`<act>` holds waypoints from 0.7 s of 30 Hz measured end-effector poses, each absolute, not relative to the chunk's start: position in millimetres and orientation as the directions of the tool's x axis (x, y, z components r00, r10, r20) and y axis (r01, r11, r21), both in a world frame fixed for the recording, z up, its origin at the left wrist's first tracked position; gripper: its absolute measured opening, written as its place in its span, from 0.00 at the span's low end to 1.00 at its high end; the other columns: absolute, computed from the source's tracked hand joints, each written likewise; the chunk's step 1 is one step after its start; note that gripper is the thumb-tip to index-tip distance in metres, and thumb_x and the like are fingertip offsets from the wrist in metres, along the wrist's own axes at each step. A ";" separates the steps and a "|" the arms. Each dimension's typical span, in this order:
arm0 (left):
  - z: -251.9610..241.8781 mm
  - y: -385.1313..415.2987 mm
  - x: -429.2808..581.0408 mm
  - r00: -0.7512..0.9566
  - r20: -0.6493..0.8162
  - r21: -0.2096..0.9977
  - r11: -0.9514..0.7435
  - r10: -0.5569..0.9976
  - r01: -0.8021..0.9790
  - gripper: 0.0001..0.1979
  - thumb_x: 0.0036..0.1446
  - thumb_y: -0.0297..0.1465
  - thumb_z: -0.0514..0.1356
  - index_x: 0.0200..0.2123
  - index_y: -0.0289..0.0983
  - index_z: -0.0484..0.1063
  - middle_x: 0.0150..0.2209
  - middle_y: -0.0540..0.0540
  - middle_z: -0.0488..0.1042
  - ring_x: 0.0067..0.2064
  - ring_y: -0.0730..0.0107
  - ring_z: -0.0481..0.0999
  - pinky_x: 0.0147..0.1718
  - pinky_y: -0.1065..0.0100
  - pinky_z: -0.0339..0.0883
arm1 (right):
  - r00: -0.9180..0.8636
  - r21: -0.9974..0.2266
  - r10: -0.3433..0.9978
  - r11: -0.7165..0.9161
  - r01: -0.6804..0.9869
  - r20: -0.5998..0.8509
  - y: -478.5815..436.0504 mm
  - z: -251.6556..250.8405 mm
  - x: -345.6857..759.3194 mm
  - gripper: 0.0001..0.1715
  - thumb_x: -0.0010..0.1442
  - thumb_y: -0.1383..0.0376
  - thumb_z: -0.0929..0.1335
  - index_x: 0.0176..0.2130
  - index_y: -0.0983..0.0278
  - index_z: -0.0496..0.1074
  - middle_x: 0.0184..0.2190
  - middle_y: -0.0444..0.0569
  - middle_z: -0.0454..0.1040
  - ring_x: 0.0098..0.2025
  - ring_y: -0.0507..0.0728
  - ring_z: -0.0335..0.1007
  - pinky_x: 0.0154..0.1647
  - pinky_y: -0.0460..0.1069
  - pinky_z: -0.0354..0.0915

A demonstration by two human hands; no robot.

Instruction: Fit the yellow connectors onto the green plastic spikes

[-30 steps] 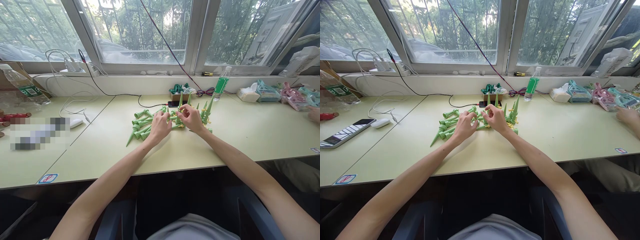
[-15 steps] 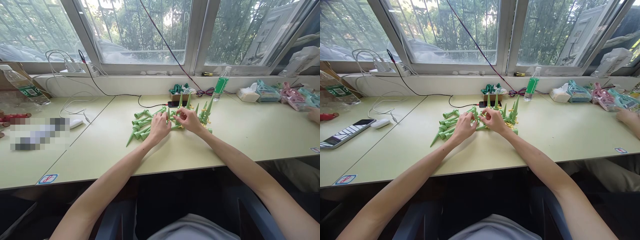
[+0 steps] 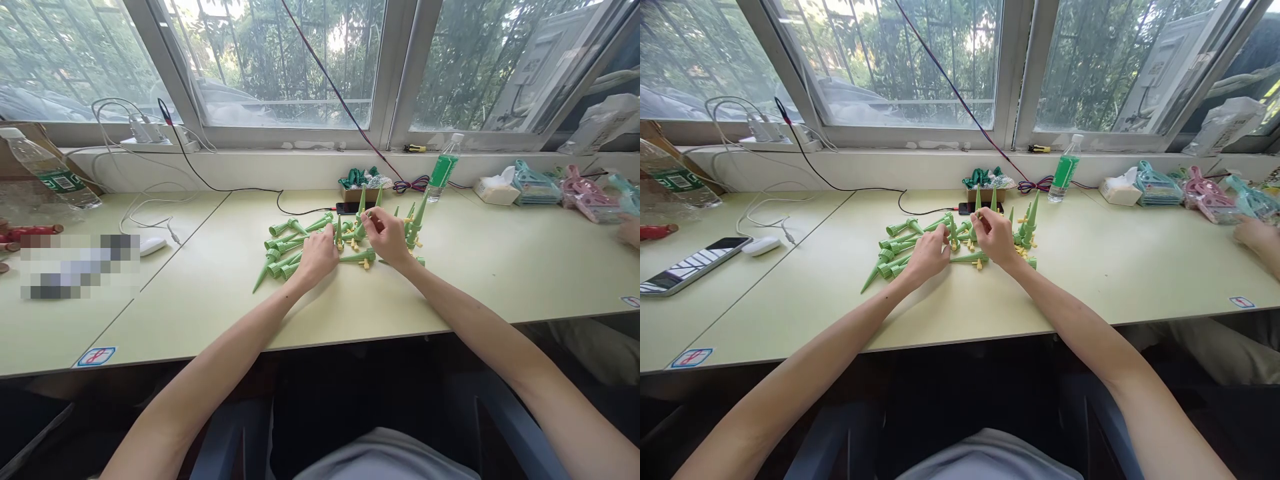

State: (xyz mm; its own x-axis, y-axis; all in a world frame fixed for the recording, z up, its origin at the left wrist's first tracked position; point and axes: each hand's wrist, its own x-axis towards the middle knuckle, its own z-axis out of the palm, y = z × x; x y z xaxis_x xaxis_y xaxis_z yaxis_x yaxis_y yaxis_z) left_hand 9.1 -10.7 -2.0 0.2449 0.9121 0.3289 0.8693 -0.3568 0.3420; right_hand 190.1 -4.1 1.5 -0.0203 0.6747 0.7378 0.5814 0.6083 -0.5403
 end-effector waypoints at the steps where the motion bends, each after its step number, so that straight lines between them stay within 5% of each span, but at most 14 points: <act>1: -2.1 -10.7 9.0 0.247 0.332 0.346 -0.361 0.910 0.866 0.12 0.59 0.23 0.54 0.46 0.38 0.68 0.40 0.38 0.77 0.45 0.52 0.76 0.44 0.58 0.65 | 0.003 -0.539 0.663 0.607 0.584 0.749 -3.8 2.0 190.8 0.19 0.69 0.51 0.62 0.31 0.60 0.66 0.21 0.43 0.62 0.23 0.53 0.57 0.28 0.49 0.55; 21: -0.8 -9.3 4.8 0.235 0.361 0.393 -0.376 0.902 0.839 0.12 0.61 0.24 0.54 0.47 0.36 0.69 0.44 0.36 0.76 0.48 0.51 0.74 0.43 0.57 0.67 | -0.018 -0.523 0.707 0.539 0.661 0.707 7.7 -5.5 196.4 0.21 0.67 0.57 0.63 0.24 0.59 0.56 0.18 0.42 0.58 0.22 0.53 0.53 0.26 0.49 0.52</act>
State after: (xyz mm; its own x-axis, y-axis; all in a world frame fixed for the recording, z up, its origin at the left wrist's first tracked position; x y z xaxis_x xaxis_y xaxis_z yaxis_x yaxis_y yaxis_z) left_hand 4.8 -9.3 -0.8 0.2354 0.9022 0.3613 0.8388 -0.3764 0.3934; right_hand 196.4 7.7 -5.5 -0.0176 0.7071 0.7069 0.6607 0.5389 -0.5226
